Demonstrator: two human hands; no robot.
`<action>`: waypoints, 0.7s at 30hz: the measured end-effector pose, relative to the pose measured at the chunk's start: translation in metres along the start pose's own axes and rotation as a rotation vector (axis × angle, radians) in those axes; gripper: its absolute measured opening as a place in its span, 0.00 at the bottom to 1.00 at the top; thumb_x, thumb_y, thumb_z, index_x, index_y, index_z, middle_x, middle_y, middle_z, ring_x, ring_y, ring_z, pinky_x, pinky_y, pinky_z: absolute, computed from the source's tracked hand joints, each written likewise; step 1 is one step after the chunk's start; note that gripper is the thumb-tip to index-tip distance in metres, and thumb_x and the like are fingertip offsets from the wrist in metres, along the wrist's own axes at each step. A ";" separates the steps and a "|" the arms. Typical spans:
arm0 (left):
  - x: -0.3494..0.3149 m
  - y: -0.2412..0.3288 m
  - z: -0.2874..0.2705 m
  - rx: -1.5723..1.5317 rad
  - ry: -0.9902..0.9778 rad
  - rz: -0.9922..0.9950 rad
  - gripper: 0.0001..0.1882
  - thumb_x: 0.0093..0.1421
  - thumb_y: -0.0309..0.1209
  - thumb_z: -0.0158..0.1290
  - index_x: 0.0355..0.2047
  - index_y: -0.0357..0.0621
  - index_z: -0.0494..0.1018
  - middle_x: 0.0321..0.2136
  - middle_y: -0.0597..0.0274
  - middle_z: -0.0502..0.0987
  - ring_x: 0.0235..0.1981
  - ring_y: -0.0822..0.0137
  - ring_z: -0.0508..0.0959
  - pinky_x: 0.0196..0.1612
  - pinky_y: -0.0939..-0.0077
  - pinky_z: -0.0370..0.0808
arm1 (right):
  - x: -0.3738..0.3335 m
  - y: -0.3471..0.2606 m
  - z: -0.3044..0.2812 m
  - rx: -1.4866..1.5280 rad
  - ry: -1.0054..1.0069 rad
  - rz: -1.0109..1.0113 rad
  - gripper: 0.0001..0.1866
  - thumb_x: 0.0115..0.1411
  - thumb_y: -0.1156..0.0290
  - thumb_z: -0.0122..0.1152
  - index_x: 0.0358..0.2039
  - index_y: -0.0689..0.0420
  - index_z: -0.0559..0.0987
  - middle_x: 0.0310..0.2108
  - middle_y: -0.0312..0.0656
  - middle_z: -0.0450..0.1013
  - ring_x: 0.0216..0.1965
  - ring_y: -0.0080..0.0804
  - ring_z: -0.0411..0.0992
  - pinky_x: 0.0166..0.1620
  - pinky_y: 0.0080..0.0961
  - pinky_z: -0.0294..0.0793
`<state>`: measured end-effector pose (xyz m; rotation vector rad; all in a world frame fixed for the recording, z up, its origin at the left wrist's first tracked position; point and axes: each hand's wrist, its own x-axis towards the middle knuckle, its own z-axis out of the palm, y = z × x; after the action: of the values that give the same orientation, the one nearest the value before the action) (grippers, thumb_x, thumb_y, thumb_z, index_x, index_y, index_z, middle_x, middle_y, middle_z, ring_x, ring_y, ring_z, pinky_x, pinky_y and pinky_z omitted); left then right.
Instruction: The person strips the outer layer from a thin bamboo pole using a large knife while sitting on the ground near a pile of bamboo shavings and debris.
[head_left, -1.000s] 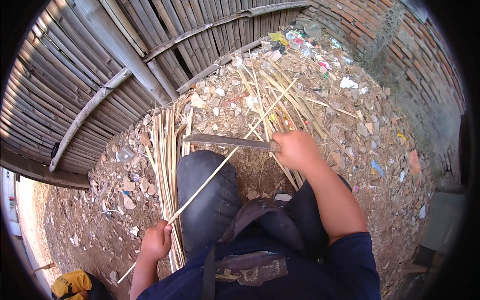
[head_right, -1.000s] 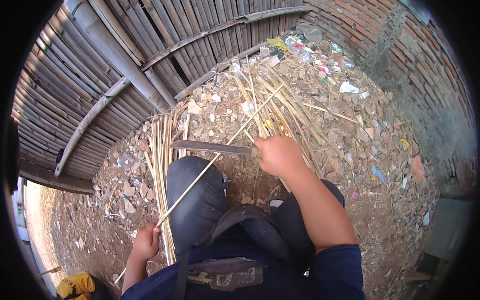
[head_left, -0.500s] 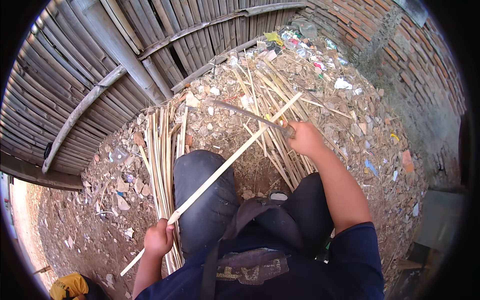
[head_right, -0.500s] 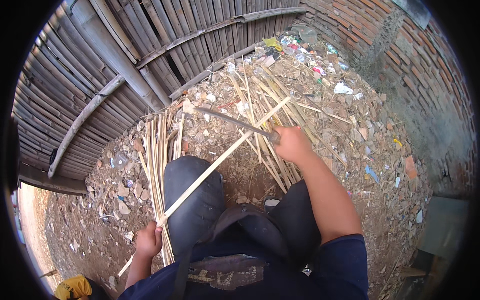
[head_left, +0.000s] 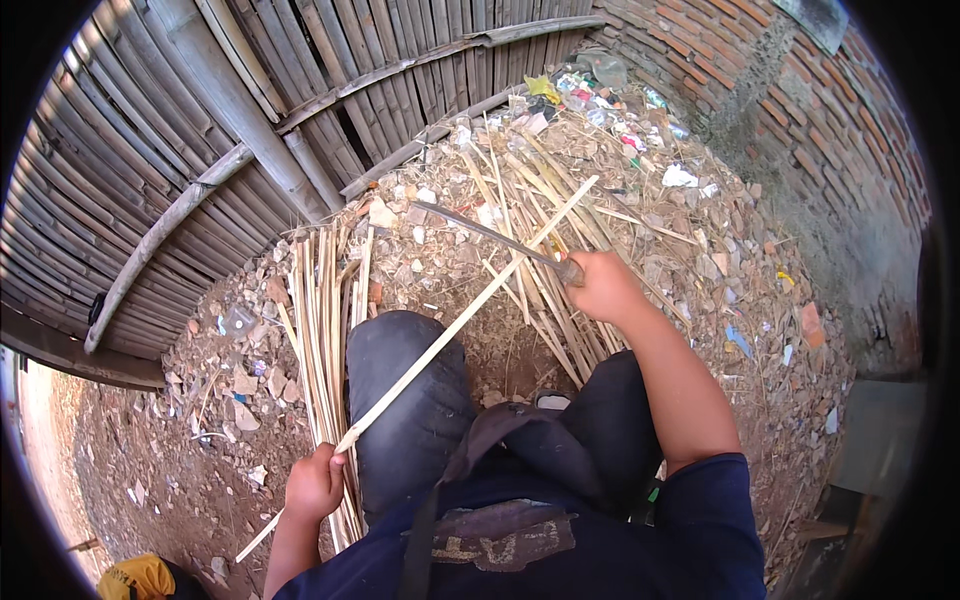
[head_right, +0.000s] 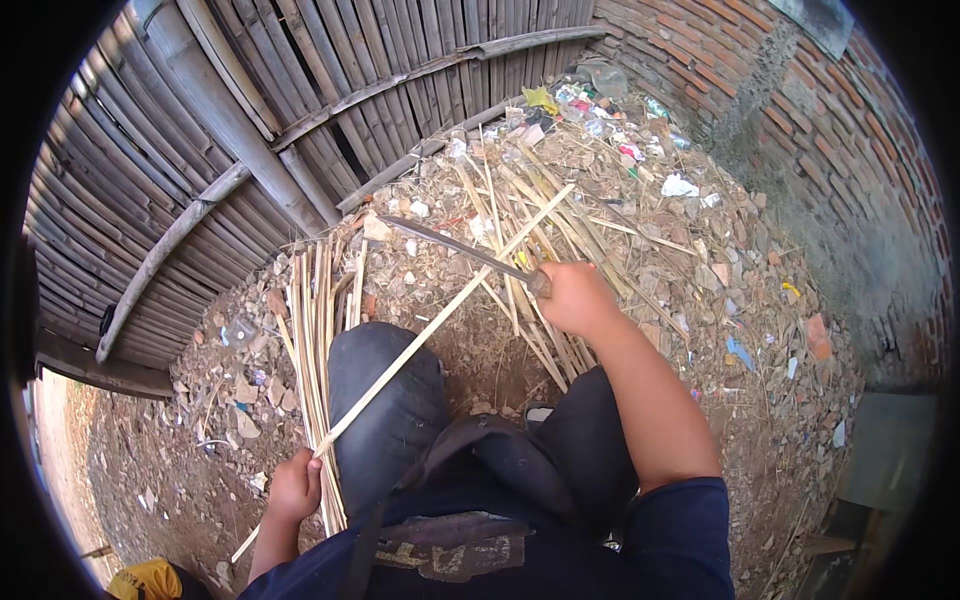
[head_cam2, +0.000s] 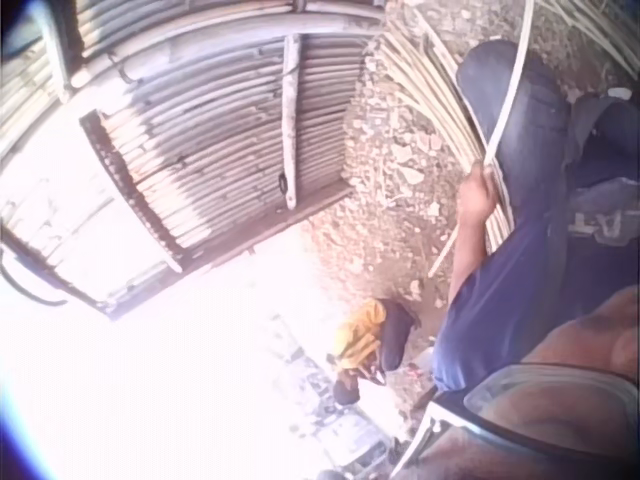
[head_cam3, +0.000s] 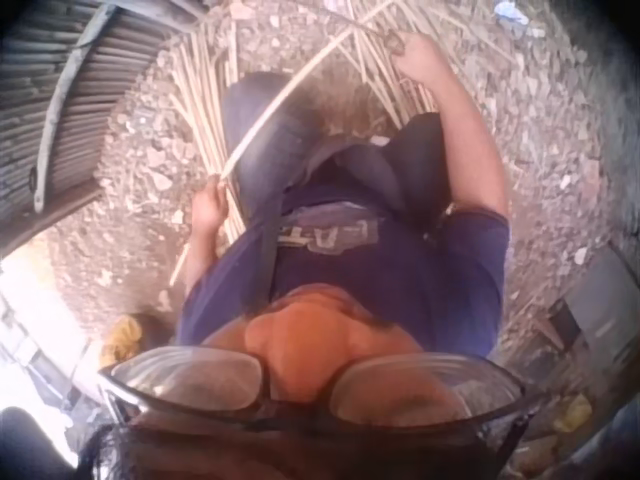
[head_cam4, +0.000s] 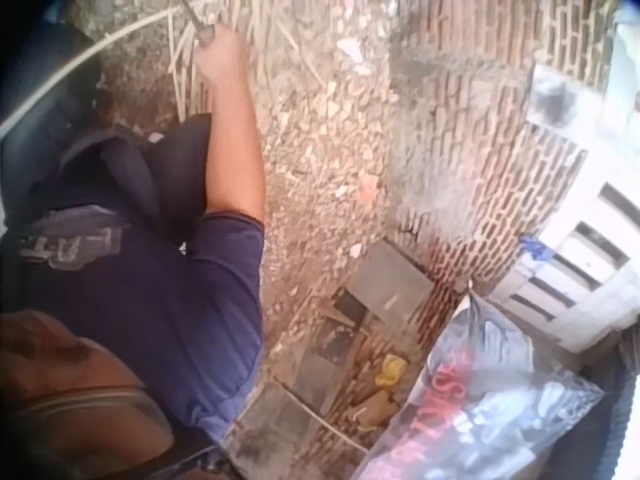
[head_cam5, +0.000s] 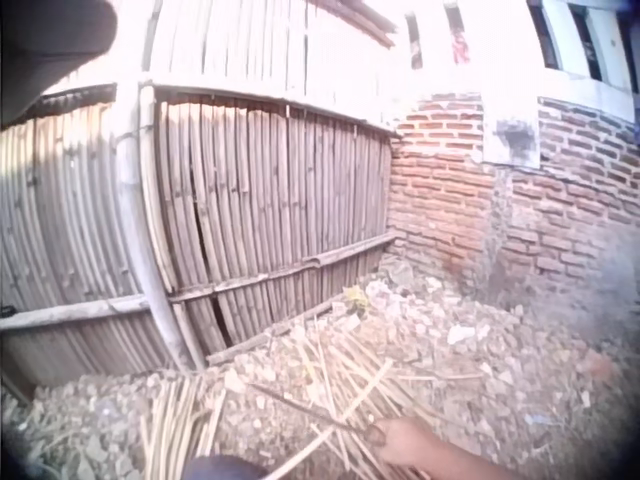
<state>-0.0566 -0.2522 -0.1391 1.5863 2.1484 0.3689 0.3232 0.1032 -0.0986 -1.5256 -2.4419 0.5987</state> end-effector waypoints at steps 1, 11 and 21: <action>-0.003 -0.001 0.000 0.004 0.005 -0.009 0.16 0.72 0.41 0.46 0.32 0.42 0.69 0.19 0.37 0.74 0.24 0.30 0.76 0.28 0.39 0.72 | -0.004 -0.015 -0.004 -0.108 0.044 -0.043 0.12 0.52 0.70 0.62 0.37 0.57 0.81 0.28 0.55 0.78 0.34 0.56 0.79 0.39 0.46 0.78; 0.001 -0.003 0.002 0.071 -0.006 -0.034 0.15 0.72 0.41 0.46 0.35 0.43 0.69 0.20 0.37 0.76 0.26 0.31 0.77 0.30 0.38 0.73 | -0.001 0.003 -0.006 -0.115 0.077 0.108 0.08 0.51 0.71 0.63 0.32 0.56 0.80 0.27 0.53 0.79 0.33 0.55 0.80 0.39 0.47 0.79; 0.008 0.000 0.008 0.043 0.057 0.004 0.15 0.72 0.40 0.47 0.35 0.42 0.68 0.19 0.37 0.74 0.25 0.31 0.76 0.29 0.40 0.72 | 0.002 0.012 -0.005 -0.042 0.046 0.069 0.10 0.52 0.72 0.60 0.36 0.54 0.81 0.30 0.53 0.79 0.33 0.56 0.79 0.39 0.49 0.78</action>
<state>-0.0545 -0.2451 -0.1480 1.6218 2.2106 0.3763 0.3339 0.1109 -0.0996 -1.6273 -2.3911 0.5210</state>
